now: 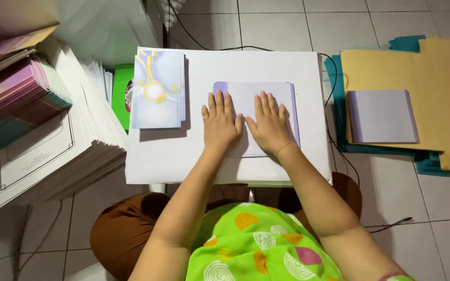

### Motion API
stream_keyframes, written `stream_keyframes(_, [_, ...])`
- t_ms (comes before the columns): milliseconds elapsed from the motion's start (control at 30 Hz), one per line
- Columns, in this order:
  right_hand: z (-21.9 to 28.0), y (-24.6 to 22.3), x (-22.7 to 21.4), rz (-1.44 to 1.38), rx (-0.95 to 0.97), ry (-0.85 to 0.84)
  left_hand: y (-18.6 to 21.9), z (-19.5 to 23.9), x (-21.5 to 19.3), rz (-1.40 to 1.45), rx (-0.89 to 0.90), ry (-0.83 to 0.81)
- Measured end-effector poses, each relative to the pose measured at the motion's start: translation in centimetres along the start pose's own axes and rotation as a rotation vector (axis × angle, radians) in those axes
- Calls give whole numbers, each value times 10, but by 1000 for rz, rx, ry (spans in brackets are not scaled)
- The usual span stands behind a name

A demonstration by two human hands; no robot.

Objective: The person sits on the floor and folds a purple book cover around a stack of white pages. They repeatedly press down on the cover to smooth the fold and then place the finished book onto a stack of other books to the right.

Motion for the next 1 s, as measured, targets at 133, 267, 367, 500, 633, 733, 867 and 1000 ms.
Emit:
stream_keyframes(133, [-68,16,-2,-12,89,-24,2,1,-5,-2,-2,5])
stream_keyframes(267, [-63,15,-6,10,157,10,1,2,-6,3,-23,7])
stream_keyframes(367, [-22,2,-3,-12,149,33,3,5,-13,10,-32,16])
stream_keyframes(500, [52,-17,11,-29,83,19,4,9,-15,24,-29,30])
stream_keyframes(633, [96,1,20,-13,71,2,0,4,-4,11,-24,63])
stream_keyframes(733, [107,37,19,-10,151,32,1,10,-10,36,-18,87])
stream_keyframes(867, [114,60,12,13,290,76,2,10,-12,34,-16,95])
stream_keyframes(1000, [108,-5,15,-1,158,-39,3,9,-14,30,-16,86])
Point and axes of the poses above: each hand's wrist, its own z-axis away from the middle knuckle, its own x-axis out of the palm, y = z × x, the point moved 10 cm from there along -z, towards the middle knuckle, and after that the axes turned 7 degrees about -y, right-handed, at the moved point
